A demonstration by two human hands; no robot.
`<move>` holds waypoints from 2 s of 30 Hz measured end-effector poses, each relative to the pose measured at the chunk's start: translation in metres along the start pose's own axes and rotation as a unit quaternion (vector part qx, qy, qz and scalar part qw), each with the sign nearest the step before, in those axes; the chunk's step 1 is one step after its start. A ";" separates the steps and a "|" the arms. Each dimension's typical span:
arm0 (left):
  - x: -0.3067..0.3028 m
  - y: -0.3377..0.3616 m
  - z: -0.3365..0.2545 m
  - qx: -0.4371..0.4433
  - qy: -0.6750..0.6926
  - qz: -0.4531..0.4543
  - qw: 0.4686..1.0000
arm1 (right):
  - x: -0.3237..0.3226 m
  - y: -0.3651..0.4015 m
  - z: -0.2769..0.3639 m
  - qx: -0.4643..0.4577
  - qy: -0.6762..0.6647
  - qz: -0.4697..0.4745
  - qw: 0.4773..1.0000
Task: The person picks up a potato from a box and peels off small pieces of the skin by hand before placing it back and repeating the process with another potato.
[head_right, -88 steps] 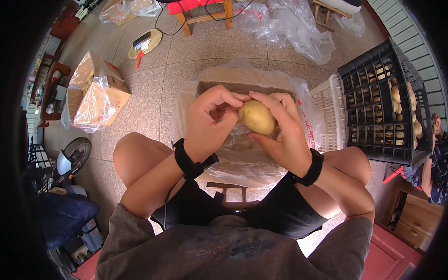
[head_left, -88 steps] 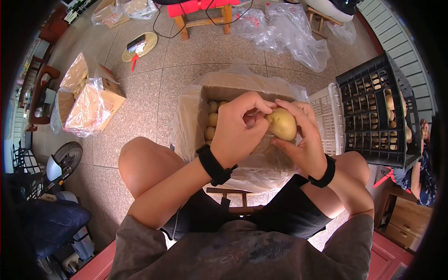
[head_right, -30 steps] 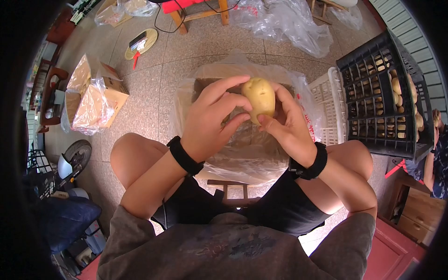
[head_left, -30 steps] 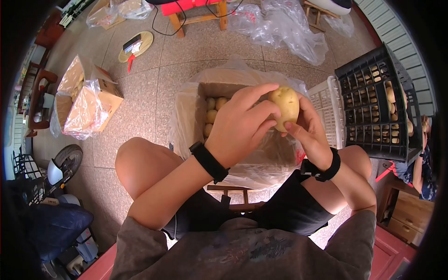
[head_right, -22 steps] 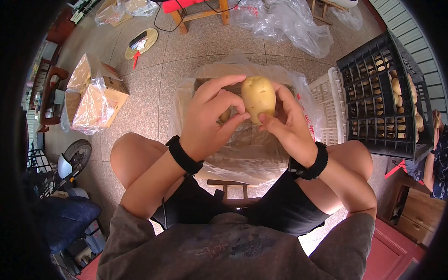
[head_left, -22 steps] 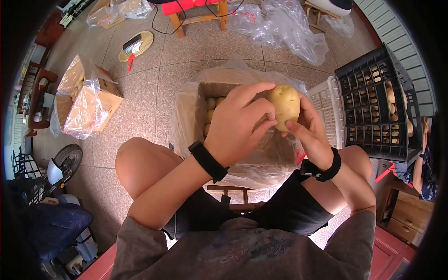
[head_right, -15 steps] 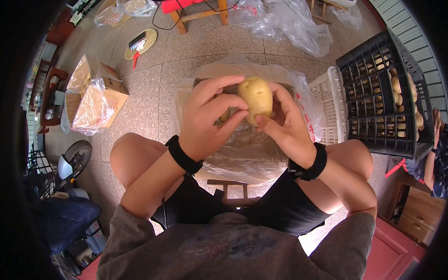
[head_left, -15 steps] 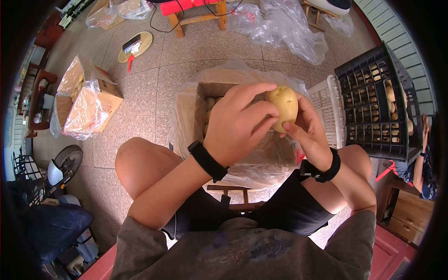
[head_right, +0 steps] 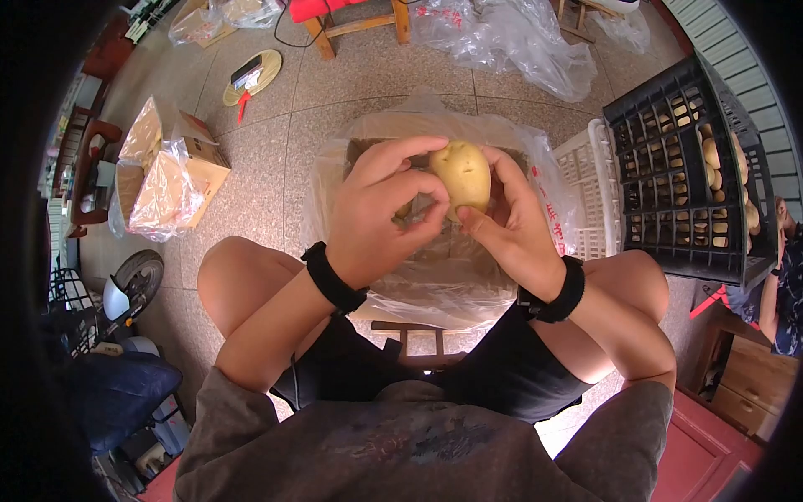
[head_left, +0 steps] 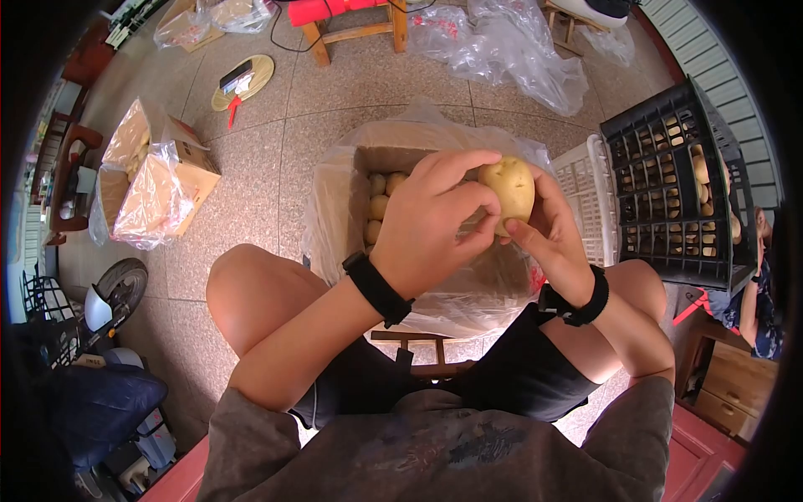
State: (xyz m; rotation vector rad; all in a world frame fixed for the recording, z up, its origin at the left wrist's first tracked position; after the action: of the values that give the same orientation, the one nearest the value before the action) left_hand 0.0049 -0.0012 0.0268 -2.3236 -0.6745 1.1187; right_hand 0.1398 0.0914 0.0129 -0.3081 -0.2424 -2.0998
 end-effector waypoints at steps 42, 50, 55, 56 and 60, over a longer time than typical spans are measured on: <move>-0.008 -0.002 0.002 0.031 -0.071 -0.034 0.996 | 0.000 0.000 0.000 0.001 -0.007 -0.027 1.000; -0.013 -0.004 0.005 -0.021 -0.021 -0.023 0.999 | 0.003 0.002 0.001 -0.009 0.000 -0.030 1.000; -0.006 -0.002 0.001 0.008 -0.012 -0.036 0.999 | 0.003 0.001 0.000 -0.034 0.047 -0.028 0.998; -0.006 -0.002 0.001 0.009 -0.012 -0.036 0.999 | 0.004 0.001 0.001 -0.049 0.068 -0.021 0.996; -0.006 -0.003 0.000 0.022 -0.013 -0.042 0.999 | 0.004 0.000 -0.004 -0.055 0.063 -0.023 0.996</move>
State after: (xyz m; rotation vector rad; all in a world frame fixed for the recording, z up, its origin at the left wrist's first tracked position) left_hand 0.0008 -0.0028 0.0320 -2.2252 -0.7434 1.1174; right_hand 0.1374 0.0868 0.0102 -0.2368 -0.0592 -2.1728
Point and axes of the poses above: each hand's wrist, its own y-axis away from the middle knuckle, its own x-axis out of the palm, z = x × y, the point moved 3 cm from there along -y, towards the middle knuckle, and after that the axes turned 9 degrees about -y, right-handed, at the moved point
